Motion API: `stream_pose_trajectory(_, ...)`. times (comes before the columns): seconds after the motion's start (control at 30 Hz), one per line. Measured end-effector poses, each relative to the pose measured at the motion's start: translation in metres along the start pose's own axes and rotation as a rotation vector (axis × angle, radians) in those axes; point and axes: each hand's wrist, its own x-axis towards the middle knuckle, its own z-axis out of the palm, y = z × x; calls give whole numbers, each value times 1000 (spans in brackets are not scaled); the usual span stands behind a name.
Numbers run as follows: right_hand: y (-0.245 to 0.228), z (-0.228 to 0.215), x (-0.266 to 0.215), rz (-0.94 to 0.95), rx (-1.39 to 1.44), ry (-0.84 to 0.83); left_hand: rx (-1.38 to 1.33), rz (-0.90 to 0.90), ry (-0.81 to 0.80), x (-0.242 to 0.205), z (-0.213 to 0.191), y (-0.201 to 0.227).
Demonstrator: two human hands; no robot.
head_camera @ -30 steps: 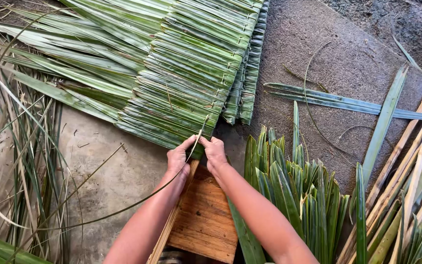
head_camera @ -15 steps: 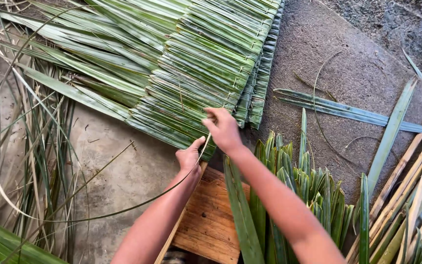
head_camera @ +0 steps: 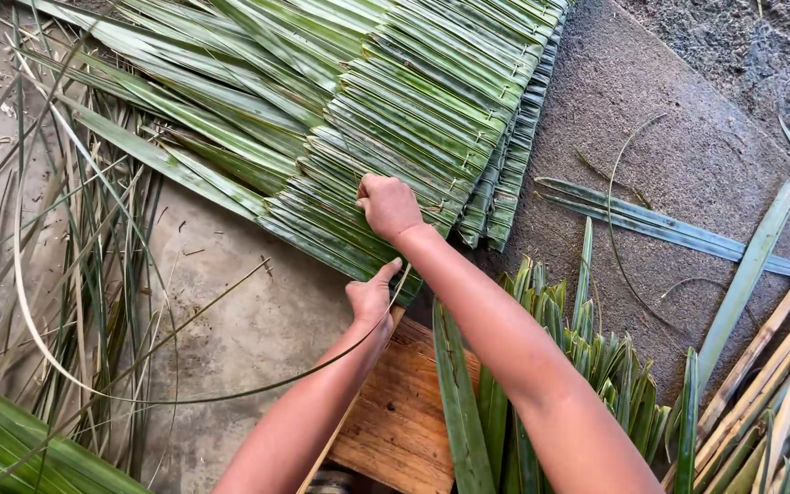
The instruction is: Weaving palm leaves onto a wooden rod to create a thatched panel
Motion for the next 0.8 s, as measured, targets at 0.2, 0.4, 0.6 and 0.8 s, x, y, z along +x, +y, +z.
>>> stream_pose_trajectory(0.2, 5, -28, -3, 5, 436, 236, -116, -133, -3, -6, -1, 11)
stream_pose_trajectory(0.4, 45, -97, -99, 96, 621, 318, -139, -147, -8, 23, -8, -16)
stream_pose_trajectory(0.6, 48, -47, -158, 315, 1102, 373, -115, -72, -23, 28, -5, -19)
stream_pose_trajectory(0.8, 45, -24, -166, 347, 985, 402, -16, -28, -33, 37, -14, -28)
